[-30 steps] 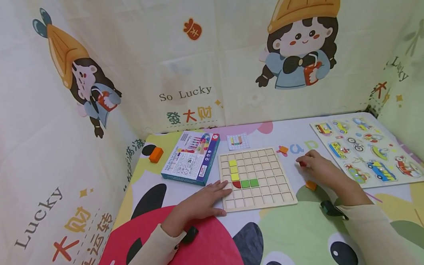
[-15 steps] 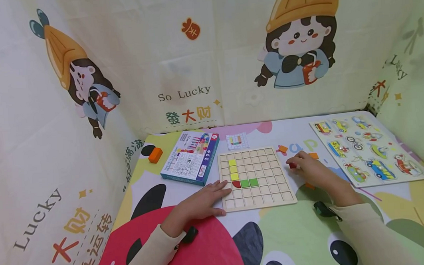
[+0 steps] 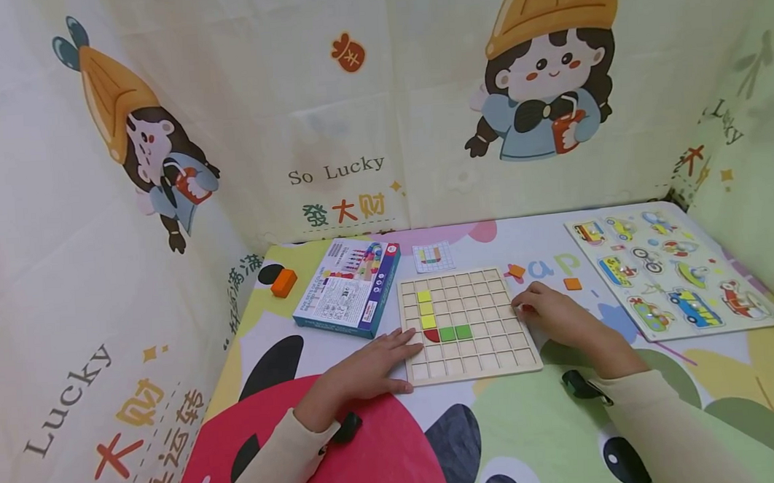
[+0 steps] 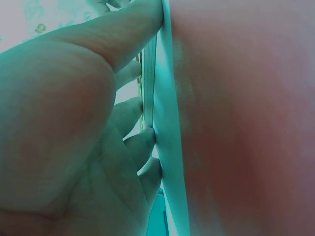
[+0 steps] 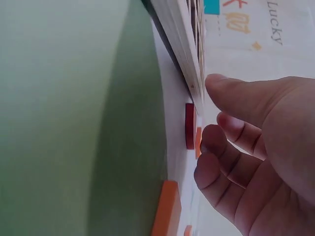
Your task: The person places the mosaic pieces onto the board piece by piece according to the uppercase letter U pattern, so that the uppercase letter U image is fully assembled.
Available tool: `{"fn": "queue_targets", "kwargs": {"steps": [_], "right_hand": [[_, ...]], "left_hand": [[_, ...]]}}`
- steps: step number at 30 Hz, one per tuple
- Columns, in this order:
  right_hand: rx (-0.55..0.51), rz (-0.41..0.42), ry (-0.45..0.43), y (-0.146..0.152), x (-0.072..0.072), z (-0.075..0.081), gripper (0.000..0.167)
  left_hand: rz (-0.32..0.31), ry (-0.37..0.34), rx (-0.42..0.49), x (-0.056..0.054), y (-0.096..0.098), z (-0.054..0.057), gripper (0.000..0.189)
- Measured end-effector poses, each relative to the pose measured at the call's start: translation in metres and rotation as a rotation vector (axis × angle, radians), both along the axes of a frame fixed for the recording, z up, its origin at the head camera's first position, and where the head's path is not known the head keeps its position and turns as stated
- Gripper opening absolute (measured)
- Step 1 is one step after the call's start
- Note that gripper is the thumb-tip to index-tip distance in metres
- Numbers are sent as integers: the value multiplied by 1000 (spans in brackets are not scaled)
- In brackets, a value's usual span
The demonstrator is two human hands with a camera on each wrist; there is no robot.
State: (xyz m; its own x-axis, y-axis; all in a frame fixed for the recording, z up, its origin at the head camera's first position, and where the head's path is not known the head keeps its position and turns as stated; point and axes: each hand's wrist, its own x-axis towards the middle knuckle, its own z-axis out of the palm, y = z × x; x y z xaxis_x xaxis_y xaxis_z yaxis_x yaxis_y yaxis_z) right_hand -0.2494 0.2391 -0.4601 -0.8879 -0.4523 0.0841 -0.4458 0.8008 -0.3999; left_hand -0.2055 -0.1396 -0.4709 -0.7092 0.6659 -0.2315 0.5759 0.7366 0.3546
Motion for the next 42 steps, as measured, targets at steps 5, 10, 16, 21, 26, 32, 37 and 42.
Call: {"fn": "queue_targets", "kwargs": {"steps": [5, 10, 16, 21, 26, 32, 37, 42], "right_hand": [[43, -19, 8, 7, -2, 0, 24], [82, -50, -67, 10, -5, 0, 27], [119, -76, -116, 8, -6, 1, 28], [117, -75, -89, 8, -5, 1, 24], [115, -80, -89, 9, -5, 0, 23], [93, -77, -68, 9, -5, 1, 27], [77, -62, -42, 7, -3, 5, 29], [61, -42, -17, 1, 0, 7, 30]], "left_hand": [[-8, 4, 5, 0, 0, 2, 79], [-2, -2, 3, 1, 0, 3, 79], [-2, -3, 4, 1, 0, 2, 79], [-6, -5, 10, 0, -1, 1, 79], [0, -12, 5, 0, -1, 1, 79], [0, -12, 3, 0, -1, 2, 80], [-5, -13, 5, 0, 0, 3, 79], [-9, -2, 3, 0, -1, 1, 80]]}}
